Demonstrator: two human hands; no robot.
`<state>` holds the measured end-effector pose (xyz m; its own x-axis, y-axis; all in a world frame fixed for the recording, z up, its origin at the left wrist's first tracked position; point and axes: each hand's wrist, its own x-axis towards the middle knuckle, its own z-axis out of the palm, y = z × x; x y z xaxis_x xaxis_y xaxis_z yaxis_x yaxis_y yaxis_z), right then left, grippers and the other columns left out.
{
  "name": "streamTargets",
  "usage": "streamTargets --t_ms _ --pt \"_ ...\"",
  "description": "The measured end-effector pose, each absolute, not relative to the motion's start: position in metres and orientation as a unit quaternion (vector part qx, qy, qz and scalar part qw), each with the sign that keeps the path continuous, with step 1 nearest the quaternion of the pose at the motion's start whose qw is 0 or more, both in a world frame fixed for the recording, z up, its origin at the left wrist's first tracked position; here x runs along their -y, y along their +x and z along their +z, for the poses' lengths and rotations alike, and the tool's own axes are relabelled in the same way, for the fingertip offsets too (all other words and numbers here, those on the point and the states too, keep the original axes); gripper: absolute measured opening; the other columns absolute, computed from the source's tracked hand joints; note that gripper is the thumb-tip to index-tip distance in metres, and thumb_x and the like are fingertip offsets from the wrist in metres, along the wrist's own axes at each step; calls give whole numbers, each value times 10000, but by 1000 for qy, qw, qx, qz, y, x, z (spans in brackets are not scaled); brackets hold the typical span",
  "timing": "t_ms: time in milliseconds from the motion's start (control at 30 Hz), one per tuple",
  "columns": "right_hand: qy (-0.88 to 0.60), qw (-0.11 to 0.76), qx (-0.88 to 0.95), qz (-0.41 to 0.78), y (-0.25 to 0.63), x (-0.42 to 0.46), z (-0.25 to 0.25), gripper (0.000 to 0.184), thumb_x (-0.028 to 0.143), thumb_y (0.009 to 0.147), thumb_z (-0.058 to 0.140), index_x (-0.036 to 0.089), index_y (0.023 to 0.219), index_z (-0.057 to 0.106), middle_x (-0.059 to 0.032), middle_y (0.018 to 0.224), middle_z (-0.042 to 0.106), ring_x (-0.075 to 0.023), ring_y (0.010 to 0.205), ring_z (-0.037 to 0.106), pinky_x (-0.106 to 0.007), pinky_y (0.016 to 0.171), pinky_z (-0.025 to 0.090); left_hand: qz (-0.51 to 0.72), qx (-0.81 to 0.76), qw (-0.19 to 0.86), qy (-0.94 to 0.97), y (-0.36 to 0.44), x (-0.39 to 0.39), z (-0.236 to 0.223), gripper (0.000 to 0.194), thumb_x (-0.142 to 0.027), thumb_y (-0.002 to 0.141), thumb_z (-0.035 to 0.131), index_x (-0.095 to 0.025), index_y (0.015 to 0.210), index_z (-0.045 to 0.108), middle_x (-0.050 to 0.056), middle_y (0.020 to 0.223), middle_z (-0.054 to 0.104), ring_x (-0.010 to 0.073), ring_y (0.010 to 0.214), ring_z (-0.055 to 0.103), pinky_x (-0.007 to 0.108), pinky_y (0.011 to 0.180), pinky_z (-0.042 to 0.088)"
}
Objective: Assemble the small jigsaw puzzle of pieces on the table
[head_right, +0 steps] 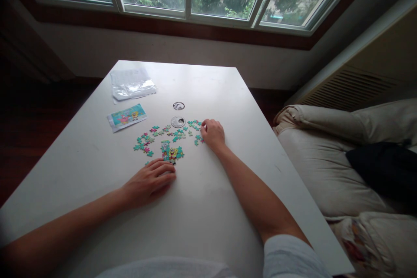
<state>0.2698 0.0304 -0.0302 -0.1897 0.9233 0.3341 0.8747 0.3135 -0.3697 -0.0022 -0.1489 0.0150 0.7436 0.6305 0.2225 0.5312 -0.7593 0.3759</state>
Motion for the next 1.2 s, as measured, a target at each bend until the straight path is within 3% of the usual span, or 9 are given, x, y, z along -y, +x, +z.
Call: streamTargets --t_ms 1200 --pt "-591 254 764 55 268 -30 -29 82 253 891 582 219 913 653 -50 833 621 -225 830 524 -345 820 395 170 -317 141 923 -2 149 17 234 -187 954 510 -210 1170 596 88 1222 641 236 1196 562 444 1117 396"
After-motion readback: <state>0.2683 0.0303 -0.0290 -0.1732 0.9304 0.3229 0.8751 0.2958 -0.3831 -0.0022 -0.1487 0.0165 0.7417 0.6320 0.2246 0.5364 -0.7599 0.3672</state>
